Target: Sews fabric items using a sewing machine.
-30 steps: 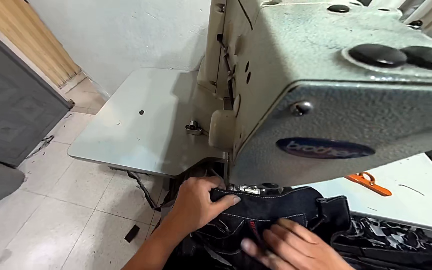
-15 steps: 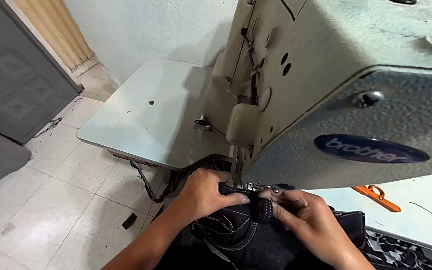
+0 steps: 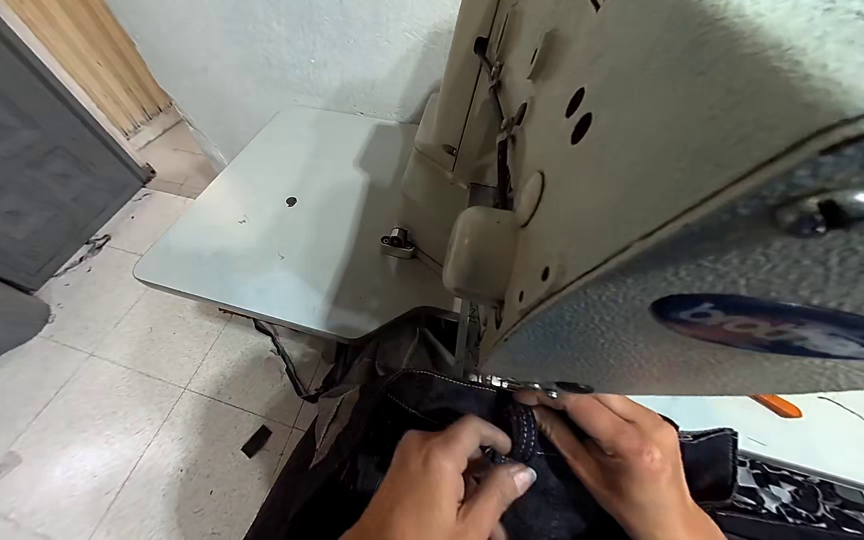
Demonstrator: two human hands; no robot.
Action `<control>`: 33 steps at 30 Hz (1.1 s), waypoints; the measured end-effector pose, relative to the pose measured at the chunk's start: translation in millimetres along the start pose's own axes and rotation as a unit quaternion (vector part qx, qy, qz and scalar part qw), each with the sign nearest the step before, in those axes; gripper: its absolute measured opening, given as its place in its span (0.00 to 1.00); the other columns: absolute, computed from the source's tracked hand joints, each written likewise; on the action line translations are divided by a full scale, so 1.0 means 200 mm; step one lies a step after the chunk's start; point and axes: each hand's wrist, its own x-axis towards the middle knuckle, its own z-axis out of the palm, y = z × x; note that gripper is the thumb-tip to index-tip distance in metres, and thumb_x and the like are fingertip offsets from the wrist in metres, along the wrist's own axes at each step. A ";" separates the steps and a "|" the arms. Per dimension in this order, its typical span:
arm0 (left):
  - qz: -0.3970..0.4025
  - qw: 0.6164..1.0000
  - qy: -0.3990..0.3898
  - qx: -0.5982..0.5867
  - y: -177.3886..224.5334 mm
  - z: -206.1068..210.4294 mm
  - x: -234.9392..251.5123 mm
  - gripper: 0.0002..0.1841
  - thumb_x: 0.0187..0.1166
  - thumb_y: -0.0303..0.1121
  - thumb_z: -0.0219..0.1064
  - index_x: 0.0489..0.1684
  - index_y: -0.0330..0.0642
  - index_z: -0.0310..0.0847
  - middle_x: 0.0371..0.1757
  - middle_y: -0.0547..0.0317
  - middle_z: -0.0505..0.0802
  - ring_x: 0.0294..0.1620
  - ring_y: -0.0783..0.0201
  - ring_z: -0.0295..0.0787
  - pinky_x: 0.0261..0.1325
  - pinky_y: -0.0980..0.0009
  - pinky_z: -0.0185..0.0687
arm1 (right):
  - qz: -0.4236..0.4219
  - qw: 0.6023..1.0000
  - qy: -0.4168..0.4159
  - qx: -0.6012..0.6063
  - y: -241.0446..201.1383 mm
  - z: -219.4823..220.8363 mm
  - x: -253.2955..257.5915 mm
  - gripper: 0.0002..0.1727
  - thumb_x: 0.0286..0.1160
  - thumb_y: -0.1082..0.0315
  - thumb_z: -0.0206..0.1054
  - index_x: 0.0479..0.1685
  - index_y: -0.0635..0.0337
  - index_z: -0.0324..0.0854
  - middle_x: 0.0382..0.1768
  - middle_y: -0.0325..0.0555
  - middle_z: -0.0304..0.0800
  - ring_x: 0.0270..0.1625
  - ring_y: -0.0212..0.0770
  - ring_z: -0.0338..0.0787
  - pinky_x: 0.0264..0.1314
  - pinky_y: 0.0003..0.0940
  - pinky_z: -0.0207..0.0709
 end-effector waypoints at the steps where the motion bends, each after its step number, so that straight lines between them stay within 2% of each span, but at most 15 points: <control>1: -0.036 0.996 -0.004 -0.075 -0.01 0.02 0.00 0.12 0.86 0.32 0.64 0.52 0.30 0.85 0.34 0.50 0.95 0.29 0.64 0.95 0.33 0.68 0.92 | -0.003 1.000 0.011 -0.008 -0.01 0.01 -0.01 0.04 0.77 0.64 0.67 0.36 0.51 0.86 0.31 0.40 0.89 0.41 0.26 0.86 0.48 0.11 0.74; 4: -0.060 0.981 0.041 -0.177 -0.06 0.07 0.01 0.11 0.84 0.32 0.67 0.37 0.32 0.87 0.33 0.55 0.97 0.33 0.67 0.97 0.40 0.69 0.96 | -0.032 0.999 0.028 -0.032 -0.02 0.03 -0.02 0.05 0.81 0.67 0.64 0.40 0.52 0.85 0.34 0.42 0.88 0.42 0.31 0.87 0.47 0.15 0.77; 9: -0.047 0.984 0.101 -0.140 -0.11 0.11 0.03 0.07 0.71 0.28 0.76 0.28 0.36 0.84 0.28 0.58 0.95 0.29 0.69 0.95 0.37 0.72 0.93 | -0.084 0.991 -0.071 -0.071 -0.05 -0.03 -0.03 0.15 0.83 0.77 0.55 0.52 0.55 0.89 0.44 0.47 0.92 0.51 0.42 0.90 0.55 0.25 0.81; 11: 0.004 0.990 0.135 -0.047 -0.13 0.12 0.03 0.10 0.69 0.29 0.78 0.31 0.36 0.80 0.25 0.57 0.93 0.24 0.70 0.93 0.32 0.74 0.91 | -0.069 0.992 -0.080 -0.064 -0.04 -0.03 -0.05 0.17 0.83 0.77 0.54 0.56 0.52 0.88 0.46 0.47 0.90 0.52 0.41 0.87 0.57 0.24 0.79; 13: 0.156 0.951 0.207 0.167 -0.20 0.12 0.02 0.13 0.70 0.40 0.79 0.31 0.40 0.84 0.19 0.63 0.87 0.21 0.74 0.83 0.28 0.80 0.79 | -0.052 0.995 -0.067 -0.055 -0.01 -0.01 -0.06 0.18 0.83 0.77 0.54 0.56 0.48 0.87 0.45 0.47 0.88 0.53 0.40 0.86 0.58 0.23 0.78; 15: 0.326 0.859 0.238 0.314 -0.28 0.09 0.05 0.09 0.79 0.46 0.72 0.39 0.51 0.88 0.28 0.67 0.84 0.34 0.68 0.78 0.45 0.75 0.72 | -0.037 0.997 -0.058 -0.040 0.00 0.00 -0.07 0.18 0.83 0.76 0.54 0.57 0.46 0.87 0.46 0.47 0.86 0.53 0.39 0.86 0.58 0.23 0.79; 16: 0.370 0.830 0.217 0.357 -0.29 0.07 0.07 0.08 0.83 0.45 0.68 0.48 0.55 0.88 0.41 0.68 0.89 0.46 0.66 0.81 0.58 0.71 0.71 | -0.026 0.998 -0.052 -0.023 0.00 0.01 -0.08 0.18 0.83 0.75 0.55 0.57 0.44 0.87 0.46 0.47 0.86 0.53 0.38 0.86 0.58 0.24 0.80; 17: 0.394 0.814 0.196 0.379 -0.29 0.05 0.09 0.10 0.85 0.44 0.66 0.53 0.55 0.89 0.53 0.67 0.94 0.56 0.64 0.83 0.65 0.69 0.70 | -0.007 0.999 -0.044 0.003 0.01 0.02 -0.09 0.18 0.84 0.73 0.55 0.58 0.42 0.88 0.46 0.46 0.86 0.53 0.36 0.86 0.58 0.23 0.80; 18: 0.406 0.811 0.177 0.382 -0.30 0.05 0.10 0.12 0.86 0.44 0.65 0.55 0.53 0.90 0.58 0.66 0.95 0.60 0.64 0.86 0.68 0.69 0.72 | 0.020 0.999 -0.037 0.033 0.03 0.02 -0.11 0.17 0.86 0.68 0.56 0.58 0.39 0.88 0.47 0.44 0.86 0.53 0.34 0.86 0.58 0.23 0.80; 20: 0.393 0.830 0.134 0.373 -0.31 0.02 0.12 0.14 0.87 0.45 0.63 0.59 0.54 0.90 0.62 0.68 0.94 0.63 0.66 0.86 0.70 0.71 0.73 | 0.083 0.993 -0.030 0.073 0.06 0.00 -0.13 0.12 0.88 0.53 0.60 0.55 0.42 0.87 0.46 0.39 0.89 0.52 0.31 0.87 0.59 0.28 0.79; 22: 0.374 0.842 0.112 0.374 -0.30 0.00 0.13 0.14 0.87 0.47 0.62 0.61 0.56 0.88 0.63 0.71 0.93 0.62 0.67 0.84 0.67 0.73 0.72 | 0.129 0.990 -0.043 0.036 0.10 -0.02 -0.16 0.23 0.85 0.41 0.58 0.52 0.51 0.83 0.44 0.37 0.93 0.54 0.35 0.90 0.66 0.43 0.79; 23: 0.367 0.843 0.108 0.378 -0.29 0.00 0.12 0.14 0.88 0.47 0.61 0.61 0.57 0.88 0.64 0.72 0.93 0.62 0.68 0.84 0.66 0.72 0.71 | 0.139 0.989 -0.045 0.024 0.11 -0.02 -0.17 0.26 0.85 0.39 0.56 0.47 0.52 0.86 0.40 0.38 0.93 0.50 0.37 0.91 0.65 0.48 0.77; 25: 0.357 0.846 0.105 0.382 -0.28 0.00 0.12 0.14 0.89 0.46 0.59 0.62 0.57 0.86 0.65 0.72 0.92 0.63 0.66 0.82 0.66 0.71 0.69 | 0.145 0.989 -0.041 0.015 0.11 0.00 -0.16 0.26 0.88 0.42 0.52 0.37 0.50 0.88 0.32 0.36 0.90 0.43 0.34 0.89 0.58 0.41 0.77; 27: 0.344 0.849 0.110 0.386 -0.28 0.00 0.12 0.14 0.90 0.46 0.58 0.62 0.57 0.86 0.65 0.71 0.92 0.63 0.66 0.82 0.67 0.70 0.69 | 0.145 0.989 -0.029 0.018 0.09 0.03 -0.13 0.26 0.90 0.44 0.51 0.35 0.50 0.87 0.31 0.36 0.89 0.41 0.34 0.88 0.51 0.36 0.77; 33: 0.307 0.864 0.123 0.380 -0.25 0.00 0.11 0.13 0.89 0.42 0.58 0.60 0.56 0.88 0.64 0.70 0.93 0.65 0.64 0.82 0.68 0.69 0.69 | 0.143 0.990 -0.011 0.003 0.06 0.06 -0.09 0.27 0.91 0.44 0.47 0.34 0.50 0.84 0.29 0.37 0.87 0.38 0.36 0.88 0.43 0.36 0.77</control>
